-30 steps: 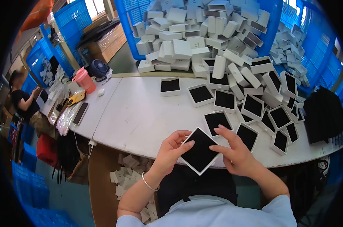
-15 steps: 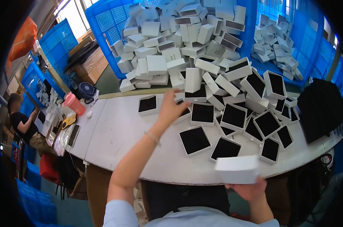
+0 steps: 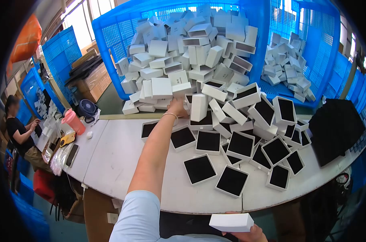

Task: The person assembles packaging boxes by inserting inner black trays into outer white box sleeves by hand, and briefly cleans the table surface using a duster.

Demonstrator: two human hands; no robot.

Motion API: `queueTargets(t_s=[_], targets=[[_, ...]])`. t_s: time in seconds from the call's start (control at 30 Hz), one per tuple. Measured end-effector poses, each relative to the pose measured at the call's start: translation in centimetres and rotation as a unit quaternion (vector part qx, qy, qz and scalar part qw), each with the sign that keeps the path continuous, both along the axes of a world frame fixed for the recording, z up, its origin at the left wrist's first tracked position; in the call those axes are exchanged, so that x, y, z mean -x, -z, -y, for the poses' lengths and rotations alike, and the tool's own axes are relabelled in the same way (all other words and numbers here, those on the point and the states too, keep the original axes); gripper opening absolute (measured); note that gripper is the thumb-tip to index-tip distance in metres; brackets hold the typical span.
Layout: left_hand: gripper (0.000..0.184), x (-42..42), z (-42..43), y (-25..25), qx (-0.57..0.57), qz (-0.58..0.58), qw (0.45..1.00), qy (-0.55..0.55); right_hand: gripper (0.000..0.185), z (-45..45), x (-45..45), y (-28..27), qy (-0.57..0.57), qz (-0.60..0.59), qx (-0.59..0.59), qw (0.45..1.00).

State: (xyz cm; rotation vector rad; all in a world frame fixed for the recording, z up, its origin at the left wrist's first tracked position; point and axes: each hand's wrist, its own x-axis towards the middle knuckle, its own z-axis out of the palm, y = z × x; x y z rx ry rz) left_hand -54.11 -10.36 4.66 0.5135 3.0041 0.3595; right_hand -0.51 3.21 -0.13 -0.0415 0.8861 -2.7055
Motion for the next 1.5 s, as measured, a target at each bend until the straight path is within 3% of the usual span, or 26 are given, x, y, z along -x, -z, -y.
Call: queueTargets(t_s=[0.13,0.27,0.33,0.37,0.47,0.53,0.6,0.67,0.7,0.77,0.8,0.87,0.97,1.0,1.1,1.17,1.2,1.27,1.3,1.37,1.43,1.47,1.5], targets=[[0.095,-0.5,0.8,-1.5,0.060,-0.005,0.998,0.009,0.086,-0.2,0.5,0.5,0.041,-0.006,0.005,0.999],[0.098,-1.7,2.5,-1.6,0.019,-0.041,0.999,0.024,0.080,0.4,1.1,0.6,0.087,0.045,0.038,0.994],[0.103,-2.0,2.9,-2.0,-0.039,0.065,0.996,0.045,0.077,0.5,1.5,1.0,0.085,0.032,0.077,0.993],[0.103,-2.2,3.1,-1.7,-0.039,0.064,0.996,0.044,0.074,0.5,1.7,1.2,0.087,0.020,0.116,0.989],[0.104,-3.8,4.9,-0.9,-0.132,0.022,0.989,0.056,0.068,0.2,1.7,1.1,0.077,0.016,0.134,0.988],[0.099,-5.5,7.0,-1.6,-0.164,-0.162,0.970,0.078,0.066,-0.2,1.3,1.2,0.083,0.005,0.138,0.987],[0.095,-9.1,10.3,-3.8,-0.174,-0.209,0.954,0.127,0.063,-0.5,1.0,1.0,0.084,-0.001,0.146,0.986],[0.095,-13.9,14.3,-6.3,-0.177,-0.199,0.951,0.156,0.088,-0.8,1.1,0.0,0.101,0.040,0.018,0.994],[0.095,-16.4,16.1,-7.6,-0.171,-0.193,0.955,0.147,0.088,-0.8,1.1,0.0,0.091,0.047,0.023,0.994],[0.098,-20.3,19.5,-9.2,-0.287,0.028,0.942,0.170,0.084,-0.7,1.4,0.2,0.100,0.012,-0.015,0.995],[0.098,-21.1,21.1,-8.8,-0.285,0.036,0.945,0.155,0.083,-0.6,1.5,0.4,0.094,0.004,-0.005,0.996],[0.105,-22.8,23.7,-7.6,-0.383,0.269,0.849,0.243,0.081,-0.4,1.6,0.7,0.077,0.007,-0.002,0.997],[0.108,-24.8,24.9,-5.5,-0.309,0.282,0.870,0.263,0.081,0.6,2.1,0.1,0.047,0.007,-0.001,0.999],[0.114,-25.3,25.1,-5.0,-0.222,0.265,0.901,0.261,0.081,1.1,2.3,-0.4,0.038,0.003,0.000,0.999],[0.120,-26.0,27.9,-3.2,-0.175,0.197,0.937,0.230,0.084,1.7,2.5,-0.8,0.019,-0.004,-0.008,1.000],[0.124,-27.9,28.3,-3.7,-0.212,0.192,0.935,0.209,0.089,2.5,2.9,-2.5,0.014,-0.031,-0.059,0.998],[0.124,-29.3,27.8,-3.6,-0.258,0.151,0.945,0.130,0.089,2.9,3.1,-3.0,0.017,-0.026,-0.058,0.998],[0.124,-32.2,24.7,-3.1,-0.316,0.077,0.945,-0.036,0.093,3.6,3.2,-4.0,-0.056,0.089,0.063,0.992],[0.124,-33.2,23.0,-2.2,-0.319,0.089,0.943,-0.032,0.093,4.3,3.0,-4.2,-0.091,0.077,0.054,0.991],[0.125,-34.6,20.3,-0.7,-0.191,-0.034,0.978,-0.081,0.096,4.7,2.7,-1.8,-0.152,0.064,0.202,0.965],[0.120,-35.2,19.5,0.4,-0.180,-0.090,0.976,-0.081,0.099,6.0,4.4,-0.9,-0.032,0.228,0.070,0.971],[0.117,-35.6,19.4,-0.1,-0.238,-0.104,0.962,-0.079,0.093,5.6,4.3,0.1,-0.057,0.245,0.273,0.929],[0.115,-36.0,19.3,-0.9,-0.296,-0.118,0.945,-0.078,0.093,5.2,3.9,0.1,-0.052,0.247,0.271,0.929]])
